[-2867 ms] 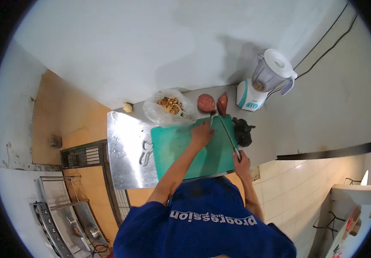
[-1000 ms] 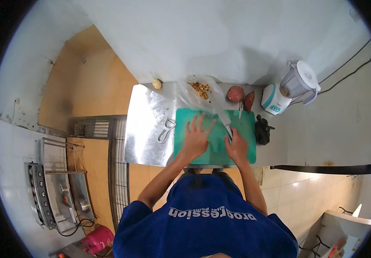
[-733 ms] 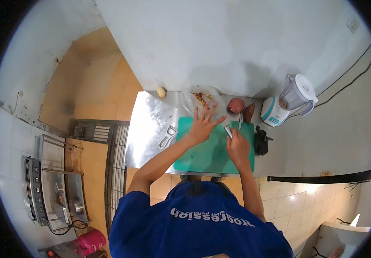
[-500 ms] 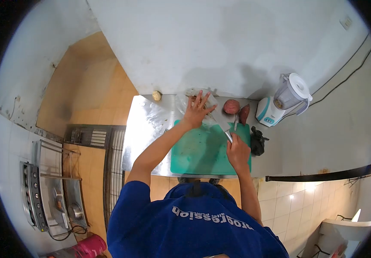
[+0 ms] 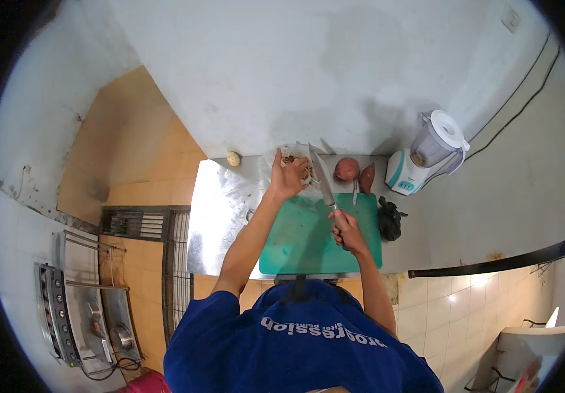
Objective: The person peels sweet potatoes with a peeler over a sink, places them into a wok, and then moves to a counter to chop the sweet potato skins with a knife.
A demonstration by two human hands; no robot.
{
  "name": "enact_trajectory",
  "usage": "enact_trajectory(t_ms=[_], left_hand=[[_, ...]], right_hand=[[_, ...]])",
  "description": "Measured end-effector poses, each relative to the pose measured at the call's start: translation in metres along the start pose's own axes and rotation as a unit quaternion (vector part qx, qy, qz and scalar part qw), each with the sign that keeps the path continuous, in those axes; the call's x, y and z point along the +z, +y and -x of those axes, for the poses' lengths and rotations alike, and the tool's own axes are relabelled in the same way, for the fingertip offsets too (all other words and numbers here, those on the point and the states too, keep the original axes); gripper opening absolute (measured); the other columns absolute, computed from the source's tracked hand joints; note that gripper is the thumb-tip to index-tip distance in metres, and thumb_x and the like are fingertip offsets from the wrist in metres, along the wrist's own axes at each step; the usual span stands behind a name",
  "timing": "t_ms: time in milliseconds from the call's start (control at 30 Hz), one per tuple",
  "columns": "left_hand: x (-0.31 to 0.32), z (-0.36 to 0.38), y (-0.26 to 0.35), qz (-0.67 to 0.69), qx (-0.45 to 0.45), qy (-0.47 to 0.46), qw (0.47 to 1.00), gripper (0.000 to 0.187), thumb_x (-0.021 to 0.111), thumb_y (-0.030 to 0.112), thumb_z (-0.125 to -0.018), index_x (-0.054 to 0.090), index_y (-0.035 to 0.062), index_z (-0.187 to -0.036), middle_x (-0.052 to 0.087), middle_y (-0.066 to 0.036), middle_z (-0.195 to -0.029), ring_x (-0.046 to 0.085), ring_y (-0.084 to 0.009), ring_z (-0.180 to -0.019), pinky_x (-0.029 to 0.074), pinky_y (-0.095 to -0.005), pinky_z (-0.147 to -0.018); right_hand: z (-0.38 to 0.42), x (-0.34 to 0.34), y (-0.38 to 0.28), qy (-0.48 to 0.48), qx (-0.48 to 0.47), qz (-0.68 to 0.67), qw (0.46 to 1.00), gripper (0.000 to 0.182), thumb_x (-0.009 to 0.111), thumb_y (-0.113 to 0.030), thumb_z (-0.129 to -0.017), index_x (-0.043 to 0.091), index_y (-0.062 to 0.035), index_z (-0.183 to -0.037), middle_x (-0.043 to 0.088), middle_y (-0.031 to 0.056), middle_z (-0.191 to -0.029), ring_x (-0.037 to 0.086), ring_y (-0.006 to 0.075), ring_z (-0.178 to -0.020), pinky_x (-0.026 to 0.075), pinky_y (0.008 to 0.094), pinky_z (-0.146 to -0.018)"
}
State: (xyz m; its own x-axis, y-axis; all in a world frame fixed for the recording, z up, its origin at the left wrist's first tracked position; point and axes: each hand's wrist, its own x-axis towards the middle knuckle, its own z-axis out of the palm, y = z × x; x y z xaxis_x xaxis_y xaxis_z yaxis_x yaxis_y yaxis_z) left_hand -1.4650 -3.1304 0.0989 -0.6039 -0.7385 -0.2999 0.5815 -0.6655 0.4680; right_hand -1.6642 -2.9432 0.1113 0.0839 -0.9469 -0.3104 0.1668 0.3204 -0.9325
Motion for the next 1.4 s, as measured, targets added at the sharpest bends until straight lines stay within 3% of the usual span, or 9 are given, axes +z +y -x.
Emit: enact_trajectory(t_ms=[167,233,333,433,767,967,1167,1233,1400], left_hand=[[0.009,0.014,0.007,-0.016,0.008,0.056,0.998,0.113,0.018,0.089,-0.078,0.035,-0.0013,-0.143,0.03,-0.018,-0.151,0.024,-0.0317,-0.138,0.006,-0.0596,-0.112],[0.005,0.018,0.011,0.034,0.001,-0.016,0.999,0.116,0.016,0.09,-0.077,0.028,-0.0015,-0.148,0.014,-0.019,-0.159,0.004,-0.0328,-0.147,-0.006,-0.0604,-0.112],[-0.012,0.009,0.014,0.053,0.004,-0.003,0.999,0.118,0.012,0.09,-0.076,0.021,-0.0005,-0.15,0.002,-0.018,-0.161,-0.017,-0.0312,-0.147,-0.017,-0.0604,-0.109],[0.0,0.022,0.02,0.0,0.017,-0.043,0.999,0.121,0.012,0.091,-0.075,0.02,-0.0034,-0.15,-0.008,-0.019,-0.159,-0.024,-0.0335,-0.144,-0.018,-0.0607,-0.108],[-0.009,0.015,0.016,0.043,0.011,-0.001,0.999,0.122,0.013,0.092,-0.074,0.018,-0.0037,-0.15,-0.012,-0.018,-0.159,-0.028,-0.0315,-0.143,-0.02,-0.0603,-0.107],[-0.001,0.02,0.018,0.025,0.024,0.004,0.999,0.122,0.015,0.092,-0.075,0.017,-0.0043,-0.15,-0.012,-0.018,-0.159,-0.027,-0.0304,-0.143,-0.019,-0.0609,-0.108],[0.001,0.018,0.017,0.027,0.003,-0.024,0.999,0.122,0.017,0.092,-0.075,0.019,-0.0041,-0.15,-0.007,-0.018,-0.16,-0.022,-0.032,-0.145,-0.015,-0.0623,-0.109],[0.001,0.017,0.017,0.015,0.018,0.01,1.0,0.119,0.012,0.09,-0.077,0.017,-0.0027,-0.151,-0.001,-0.017,-0.161,-0.007,-0.0338,-0.147,-0.004,-0.0603,-0.111],[0.006,0.02,0.017,0.051,0.035,0.026,0.998,0.117,0.01,0.089,-0.078,0.015,-0.0028,-0.151,-0.002,-0.016,-0.161,-0.009,-0.0325,-0.147,-0.003,-0.0598,-0.112]], right_hand=[[-0.019,-0.007,0.007,-0.086,0.055,-0.059,0.993,0.042,0.042,-0.048,-0.101,0.052,-0.0091,-0.092,0.043,-0.0019,-0.058,0.035,0.0066,-0.041,0.029,0.0239,-0.036],[-0.028,-0.011,0.01,-0.113,0.068,-0.031,0.991,0.045,0.041,-0.053,-0.099,0.051,-0.0098,-0.09,0.041,-0.0019,-0.056,0.034,0.0073,-0.039,0.029,0.0253,-0.035],[-0.042,-0.017,0.016,-0.096,0.082,0.001,0.992,0.049,0.041,-0.057,-0.097,0.051,-0.0099,-0.09,0.041,-0.0018,-0.056,0.035,0.0076,-0.04,0.029,0.0254,-0.036],[-0.055,-0.024,0.024,-0.034,0.091,-0.002,0.995,0.052,0.04,-0.061,-0.096,0.051,-0.01,-0.09,0.041,-0.0019,-0.056,0.036,0.0078,-0.041,0.03,0.0251,-0.038],[-0.051,-0.014,0.015,-0.112,0.069,0.03,0.991,0.045,0.044,-0.054,-0.098,0.051,-0.0099,-0.091,0.041,-0.0025,-0.057,0.035,0.0073,-0.042,0.029,0.0248,-0.039],[-0.057,-0.024,0.019,-0.014,0.077,0.02,0.997,0.046,0.044,-0.055,-0.097,0.05,-0.0102,-0.091,0.042,-0.0024,-0.058,0.034,0.0068,-0.042,0.029,0.0243,-0.039],[-0.059,-0.019,0.02,-0.096,0.063,0.042,0.992,0.047,0.044,-0.056,-0.097,0.051,-0.0092,-0.092,0.042,-0.0022,-0.058,0.036,0.0073,-0.042,0.03,0.0256,-0.039],[-0.066,-0.023,0.029,-0.018,0.064,0.054,0.996,0.048,0.044,-0.056,-0.097,0.051,-0.0095,-0.09,0.042,-0.0023,-0.057,0.037,0.0074,-0.042,0.03,0.0258,-0.038],[-0.064,-0.023,0.027,-0.013,0.04,0.043,0.998,0.049,0.044,-0.057,-0.097,0.051,-0.0094,-0.088,0.043,-0.0021,-0.057,0.037,0.0076,-0.041,0.03,0.0259,-0.038]])
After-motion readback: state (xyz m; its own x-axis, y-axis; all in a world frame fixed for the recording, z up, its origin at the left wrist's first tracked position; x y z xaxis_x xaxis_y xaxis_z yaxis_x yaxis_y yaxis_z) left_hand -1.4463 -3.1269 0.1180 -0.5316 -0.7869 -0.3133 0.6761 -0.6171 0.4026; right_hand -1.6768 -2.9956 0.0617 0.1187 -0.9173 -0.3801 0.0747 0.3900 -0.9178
